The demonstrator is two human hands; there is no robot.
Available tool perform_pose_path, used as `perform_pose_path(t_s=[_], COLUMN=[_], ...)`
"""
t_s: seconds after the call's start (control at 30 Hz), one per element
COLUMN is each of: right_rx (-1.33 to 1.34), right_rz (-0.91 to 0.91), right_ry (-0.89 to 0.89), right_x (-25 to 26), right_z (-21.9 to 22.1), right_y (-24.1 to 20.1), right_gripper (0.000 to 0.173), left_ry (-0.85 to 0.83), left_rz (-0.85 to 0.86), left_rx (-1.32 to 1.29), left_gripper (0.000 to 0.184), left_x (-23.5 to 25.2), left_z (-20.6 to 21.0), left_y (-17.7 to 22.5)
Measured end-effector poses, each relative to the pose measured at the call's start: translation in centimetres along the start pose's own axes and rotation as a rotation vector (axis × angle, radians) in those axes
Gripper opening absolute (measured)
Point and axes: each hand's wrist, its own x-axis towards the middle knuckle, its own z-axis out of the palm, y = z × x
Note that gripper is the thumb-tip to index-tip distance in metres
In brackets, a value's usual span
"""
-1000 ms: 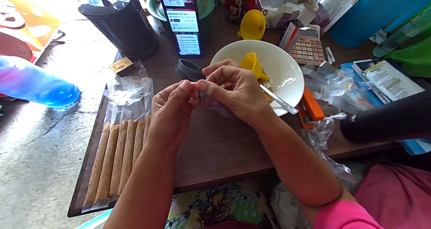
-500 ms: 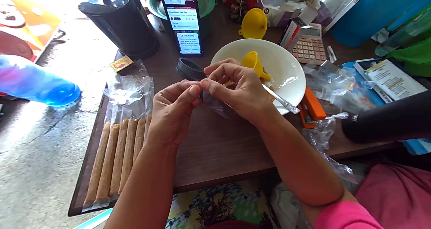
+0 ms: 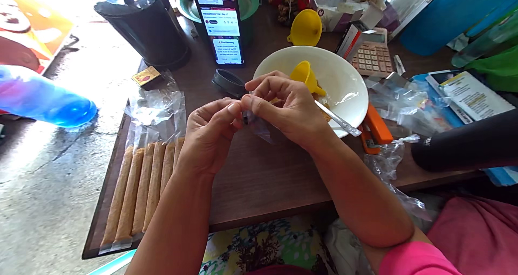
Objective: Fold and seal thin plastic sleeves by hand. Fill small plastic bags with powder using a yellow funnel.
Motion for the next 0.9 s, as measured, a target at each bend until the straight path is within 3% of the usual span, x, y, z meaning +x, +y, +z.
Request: perform_pose_path(t_s=[0.9], right_rx=[0.201], right_rz=[0.068], right_ry=[-0.089], right_x=[0.01], right_z=[-0.18], right_y=[-0.39], right_gripper=[0.007], left_ry=[-0.125], left_rz=[-0.026], left_rx=[-0.154], left_gripper=[0.012], left_x=[0.07], left_z=[-0.32], left_y=[-0.16])
